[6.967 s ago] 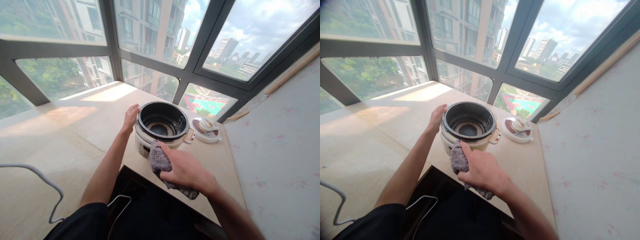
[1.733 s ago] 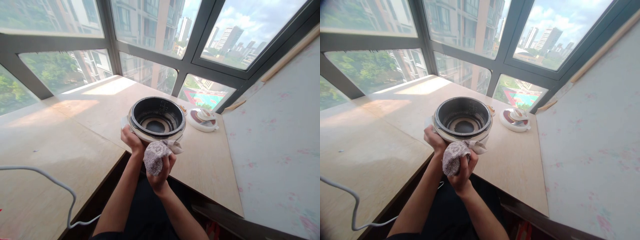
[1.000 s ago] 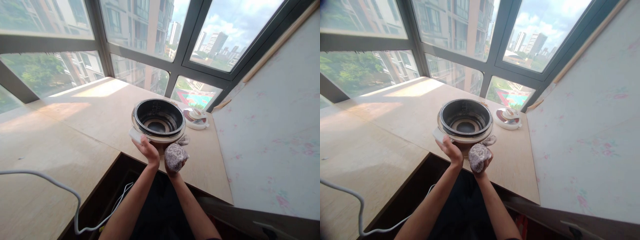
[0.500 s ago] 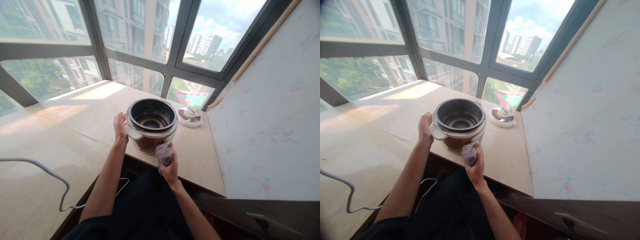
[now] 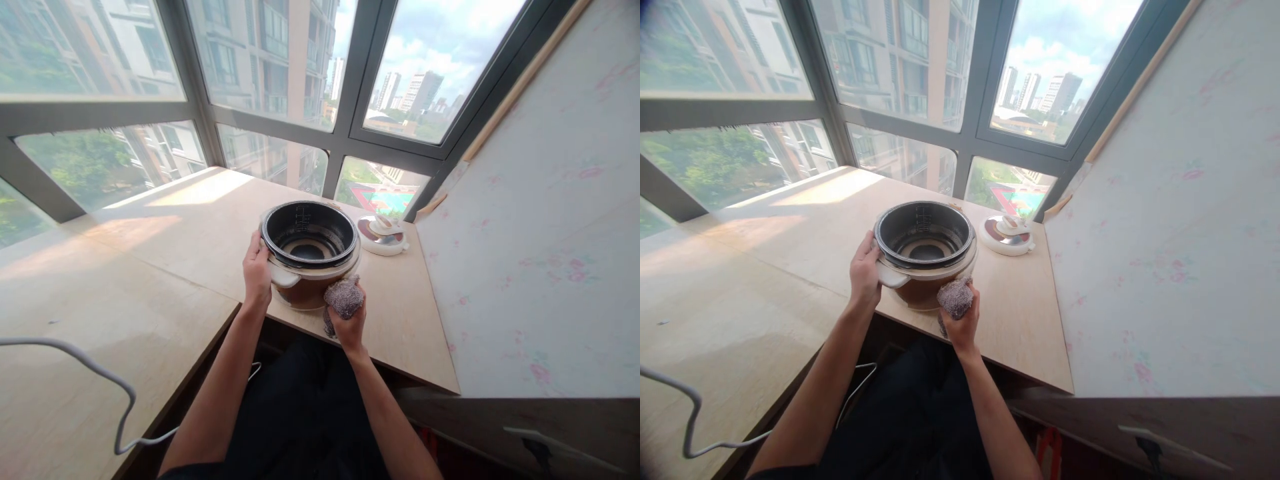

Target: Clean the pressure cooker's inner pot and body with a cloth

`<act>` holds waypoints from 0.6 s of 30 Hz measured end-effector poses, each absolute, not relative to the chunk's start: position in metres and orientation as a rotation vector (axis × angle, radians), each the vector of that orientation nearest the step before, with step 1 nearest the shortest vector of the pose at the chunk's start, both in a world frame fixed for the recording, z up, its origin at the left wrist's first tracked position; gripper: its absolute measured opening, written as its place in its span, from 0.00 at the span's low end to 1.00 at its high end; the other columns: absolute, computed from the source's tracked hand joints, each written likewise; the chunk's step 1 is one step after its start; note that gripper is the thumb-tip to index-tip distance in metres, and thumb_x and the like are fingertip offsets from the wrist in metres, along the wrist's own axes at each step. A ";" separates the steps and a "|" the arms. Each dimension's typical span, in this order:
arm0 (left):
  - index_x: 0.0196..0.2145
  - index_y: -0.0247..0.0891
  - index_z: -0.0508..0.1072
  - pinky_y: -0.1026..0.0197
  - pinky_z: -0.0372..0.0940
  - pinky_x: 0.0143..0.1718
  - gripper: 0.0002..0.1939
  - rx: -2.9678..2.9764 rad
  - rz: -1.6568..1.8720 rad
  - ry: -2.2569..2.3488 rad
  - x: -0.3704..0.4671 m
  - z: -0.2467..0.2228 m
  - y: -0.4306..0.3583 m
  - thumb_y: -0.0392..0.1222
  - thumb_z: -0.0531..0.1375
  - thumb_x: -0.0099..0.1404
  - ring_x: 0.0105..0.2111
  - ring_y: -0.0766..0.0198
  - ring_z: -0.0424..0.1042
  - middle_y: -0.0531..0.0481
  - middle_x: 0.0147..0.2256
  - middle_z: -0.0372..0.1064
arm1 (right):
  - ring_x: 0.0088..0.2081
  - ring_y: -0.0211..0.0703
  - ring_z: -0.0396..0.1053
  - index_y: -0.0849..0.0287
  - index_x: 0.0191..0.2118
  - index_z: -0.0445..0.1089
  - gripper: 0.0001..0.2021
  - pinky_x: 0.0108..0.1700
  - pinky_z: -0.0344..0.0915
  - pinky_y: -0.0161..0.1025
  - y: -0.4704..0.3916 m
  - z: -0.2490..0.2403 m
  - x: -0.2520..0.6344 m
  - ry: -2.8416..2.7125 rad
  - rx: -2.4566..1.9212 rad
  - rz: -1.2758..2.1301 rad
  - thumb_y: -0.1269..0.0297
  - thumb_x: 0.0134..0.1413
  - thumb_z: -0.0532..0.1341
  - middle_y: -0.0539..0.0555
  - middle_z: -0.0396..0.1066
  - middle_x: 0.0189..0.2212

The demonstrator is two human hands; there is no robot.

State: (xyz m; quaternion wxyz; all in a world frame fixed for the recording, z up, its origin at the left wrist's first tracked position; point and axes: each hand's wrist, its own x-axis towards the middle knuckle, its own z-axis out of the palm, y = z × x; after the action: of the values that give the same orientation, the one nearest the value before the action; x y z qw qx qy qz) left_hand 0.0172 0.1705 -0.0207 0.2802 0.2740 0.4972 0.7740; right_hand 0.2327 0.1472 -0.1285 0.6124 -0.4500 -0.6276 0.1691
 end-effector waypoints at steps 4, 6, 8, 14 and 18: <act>0.69 0.37 0.62 0.57 0.40 0.73 0.29 0.776 2.064 1.511 0.055 -0.022 0.155 0.38 0.53 0.72 0.72 0.61 0.46 0.46 0.72 0.49 | 0.53 0.53 0.71 0.59 0.59 0.65 0.34 0.58 0.67 0.53 0.164 -0.131 0.251 -1.285 -1.064 0.476 0.61 0.43 0.70 0.60 0.72 0.51; 0.70 0.38 0.60 0.57 0.37 0.73 0.30 0.833 2.051 1.614 0.081 -0.023 0.145 0.38 0.50 0.72 0.73 0.63 0.42 0.47 0.73 0.44 | 0.51 0.54 0.72 0.61 0.57 0.67 0.33 0.56 0.68 0.53 0.172 -0.129 0.260 -1.168 -1.108 0.523 0.60 0.41 0.70 0.60 0.73 0.49; 0.71 0.38 0.58 0.54 0.34 0.73 0.31 0.900 2.020 1.708 0.107 -0.024 0.136 0.39 0.49 0.72 0.74 0.62 0.36 0.45 0.74 0.38 | 0.49 0.53 0.72 0.62 0.56 0.67 0.33 0.56 0.69 0.55 0.179 -0.125 0.266 -1.029 -1.161 0.511 0.60 0.41 0.69 0.60 0.73 0.48; 0.74 0.36 0.48 0.49 0.32 0.72 0.35 0.966 1.949 1.778 0.157 -0.025 0.119 0.44 0.51 0.73 0.74 0.58 0.25 0.41 0.75 0.20 | 0.55 0.52 0.69 0.59 0.60 0.60 0.33 0.61 0.65 0.55 0.171 -0.127 0.259 -0.819 -1.173 0.401 0.57 0.48 0.67 0.60 0.68 0.53; 0.74 0.41 0.48 0.50 0.28 0.72 0.36 0.936 1.932 1.753 0.159 -0.019 0.118 0.45 0.53 0.73 0.74 0.58 0.23 0.44 0.75 0.20 | 0.57 0.57 0.68 0.60 0.61 0.57 0.35 0.61 0.64 0.60 0.144 -0.154 0.240 -0.940 -1.152 0.345 0.53 0.51 0.68 0.64 0.67 0.55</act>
State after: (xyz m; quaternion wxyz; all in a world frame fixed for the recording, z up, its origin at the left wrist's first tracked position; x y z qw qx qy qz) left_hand 0.1587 0.1177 -0.0191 0.1838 0.3320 0.6218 0.6851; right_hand 0.2403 0.1445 -0.1538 0.7225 -0.5217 -0.4258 0.1563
